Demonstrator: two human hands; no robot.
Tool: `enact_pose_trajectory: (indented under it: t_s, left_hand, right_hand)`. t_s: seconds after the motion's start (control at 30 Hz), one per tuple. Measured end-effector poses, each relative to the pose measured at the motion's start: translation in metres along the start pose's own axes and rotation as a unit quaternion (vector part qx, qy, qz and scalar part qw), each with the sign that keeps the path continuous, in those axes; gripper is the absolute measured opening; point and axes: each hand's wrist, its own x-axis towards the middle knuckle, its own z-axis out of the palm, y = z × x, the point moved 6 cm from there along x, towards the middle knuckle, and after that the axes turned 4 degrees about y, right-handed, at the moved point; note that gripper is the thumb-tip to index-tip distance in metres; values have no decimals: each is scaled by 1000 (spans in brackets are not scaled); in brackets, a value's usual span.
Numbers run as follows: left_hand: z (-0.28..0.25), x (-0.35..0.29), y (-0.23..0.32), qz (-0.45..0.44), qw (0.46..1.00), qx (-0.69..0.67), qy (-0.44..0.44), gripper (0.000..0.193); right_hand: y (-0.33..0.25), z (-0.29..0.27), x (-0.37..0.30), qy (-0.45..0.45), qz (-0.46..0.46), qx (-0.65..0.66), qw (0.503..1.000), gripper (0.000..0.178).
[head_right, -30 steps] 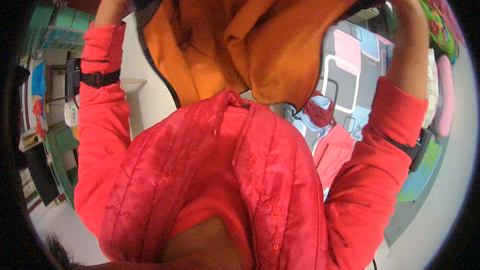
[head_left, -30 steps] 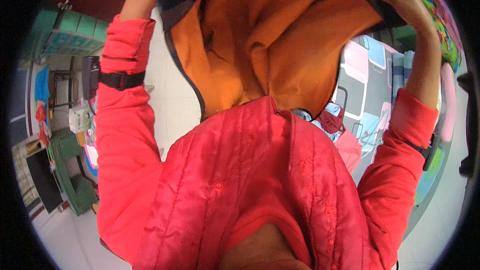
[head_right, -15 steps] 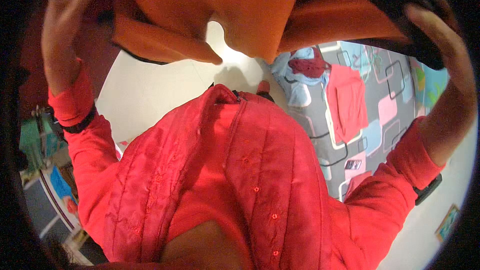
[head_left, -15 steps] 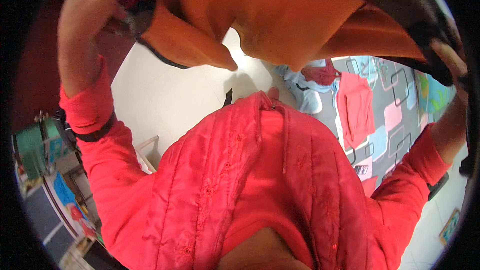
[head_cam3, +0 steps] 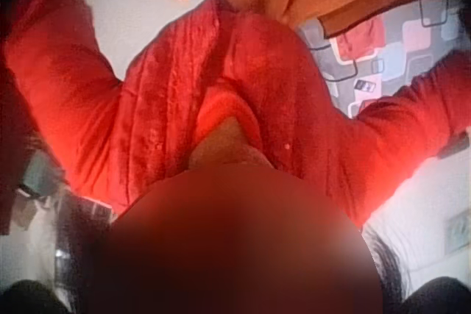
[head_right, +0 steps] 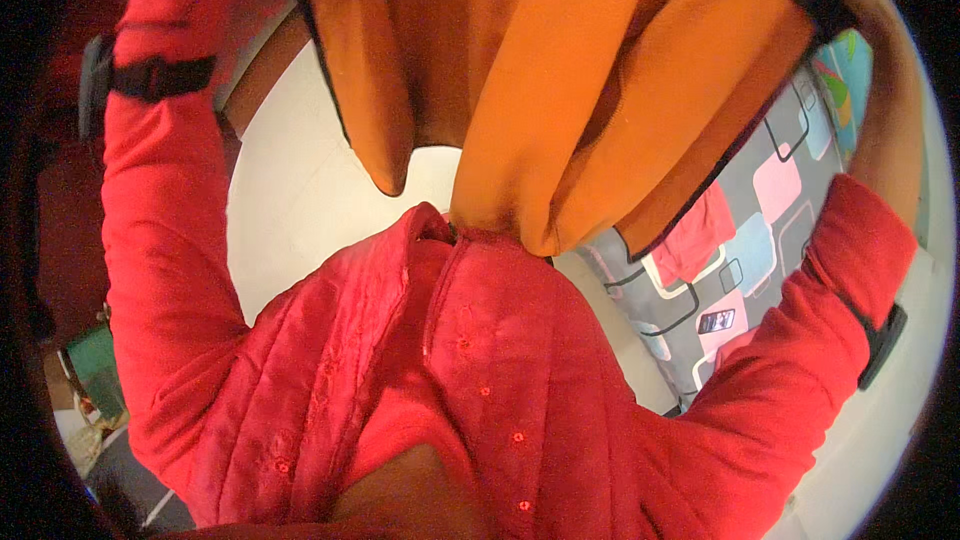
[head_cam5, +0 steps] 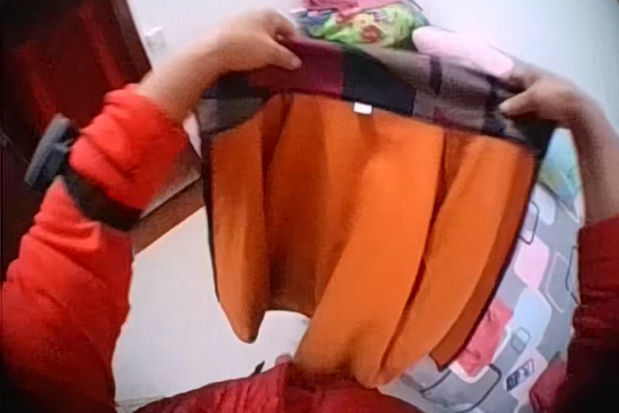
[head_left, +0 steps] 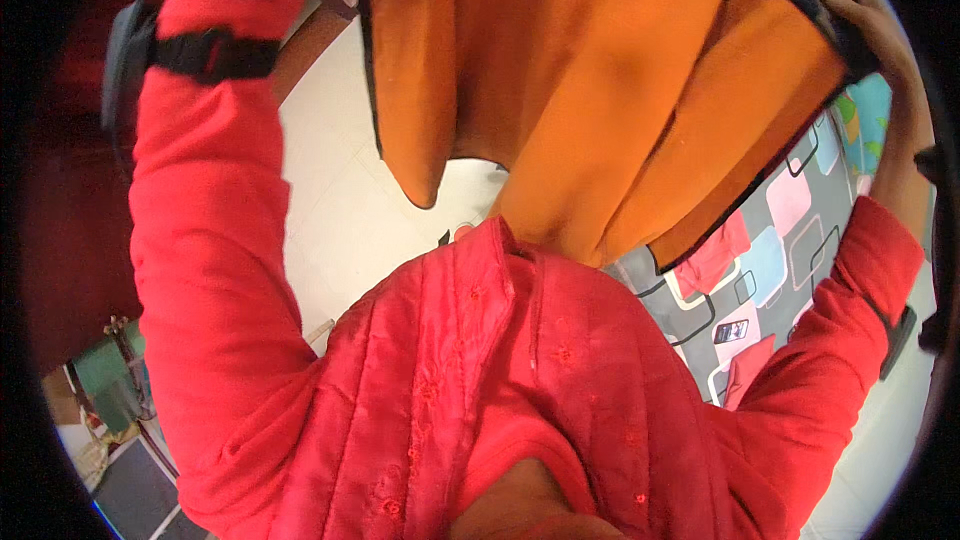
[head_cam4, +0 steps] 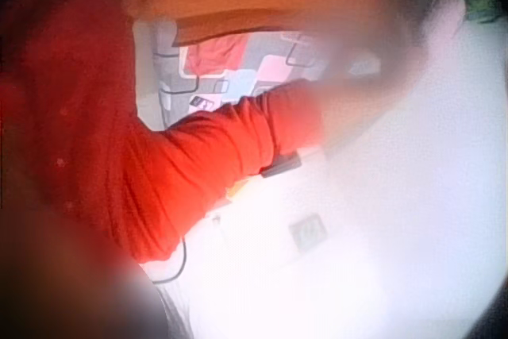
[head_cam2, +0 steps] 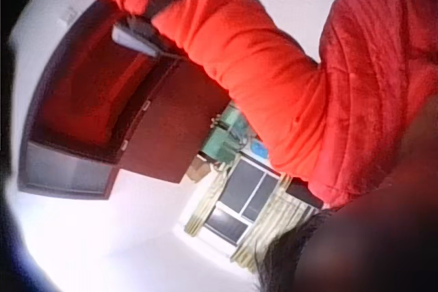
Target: The person repeatedly rubs and smooths an orange garment with both hands, then folds it and places it on a bed. The person then picks up a second patterned garment and begins folding it.
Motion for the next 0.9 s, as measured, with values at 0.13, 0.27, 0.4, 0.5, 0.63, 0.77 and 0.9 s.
enact_pose_trajectory:
  t_s: [0.13,0.27,0.4,0.5,0.63,0.77,0.9]
  left_hand:
    - [134,99,-5,-21,997,10,76,24]
    - [259,127,0,-17,984,-61,167,38]
    - [383,60,-9,-1,981,-150,124,49]
    - [475,-42,-46,-162,980,-106,-42,57]
    - [558,-176,-76,-326,907,-128,-235,67]
    - [588,-239,-82,-444,856,-114,-240,71]
    - [609,-252,-85,-454,865,-53,-208,61]
  right_hand:
    - [163,18,75,109,78,-6,991,41]
    - [296,75,93,176,123,64,975,44]
    - [366,175,32,182,155,93,967,45]
    - [404,269,-36,116,265,109,951,42]
    - [433,389,-124,47,398,78,913,41]
    - [437,462,-195,144,483,31,863,44]
    - [425,488,-218,229,500,-24,835,38]
